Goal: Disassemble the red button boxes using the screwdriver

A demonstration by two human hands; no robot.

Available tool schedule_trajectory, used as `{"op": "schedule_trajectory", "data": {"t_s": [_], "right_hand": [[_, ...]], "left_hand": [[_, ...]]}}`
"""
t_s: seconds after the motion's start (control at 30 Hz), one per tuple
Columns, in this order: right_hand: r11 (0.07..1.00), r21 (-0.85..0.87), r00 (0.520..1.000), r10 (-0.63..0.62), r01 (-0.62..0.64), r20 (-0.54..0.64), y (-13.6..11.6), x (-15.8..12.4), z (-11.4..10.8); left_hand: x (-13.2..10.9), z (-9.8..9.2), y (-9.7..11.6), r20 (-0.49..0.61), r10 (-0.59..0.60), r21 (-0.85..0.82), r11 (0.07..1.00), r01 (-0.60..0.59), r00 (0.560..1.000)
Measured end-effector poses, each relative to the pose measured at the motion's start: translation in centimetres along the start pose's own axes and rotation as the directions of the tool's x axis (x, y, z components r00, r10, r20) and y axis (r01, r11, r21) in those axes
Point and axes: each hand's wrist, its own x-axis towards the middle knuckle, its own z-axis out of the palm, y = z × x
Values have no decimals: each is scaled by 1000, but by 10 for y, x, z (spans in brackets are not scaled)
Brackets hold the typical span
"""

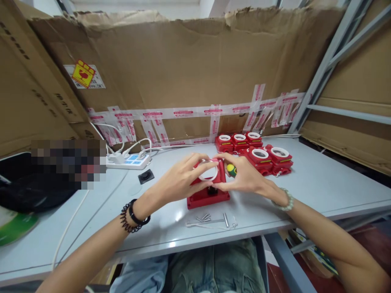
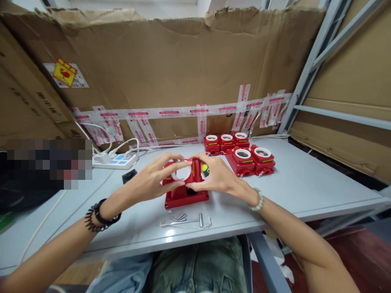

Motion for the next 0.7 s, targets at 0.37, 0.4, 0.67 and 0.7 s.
{"op": "schedule_trajectory", "data": {"t_s": [0.37, 0.4, 0.67, 0.7], "right_hand": [[905, 386, 984, -159, 180, -86, -21, 6, -4], [896, 403, 983, -162, 185, -92, -24, 7, -4], [941, 90, 921, -295, 326, -254, -34, 12, 7], [924, -23, 892, -374, 381, -255, -31, 12, 8]], "left_hand": [[-2, 3, 9, -386, -183, -359, 933, 36, 904], [-2, 6, 9, -415, -184, -361, 932, 25, 891], [-3, 10, 17, -307, -509, -646, 732, 217, 804], [-4, 9, 16, -192, -569, -708, 644, 289, 800]]}}
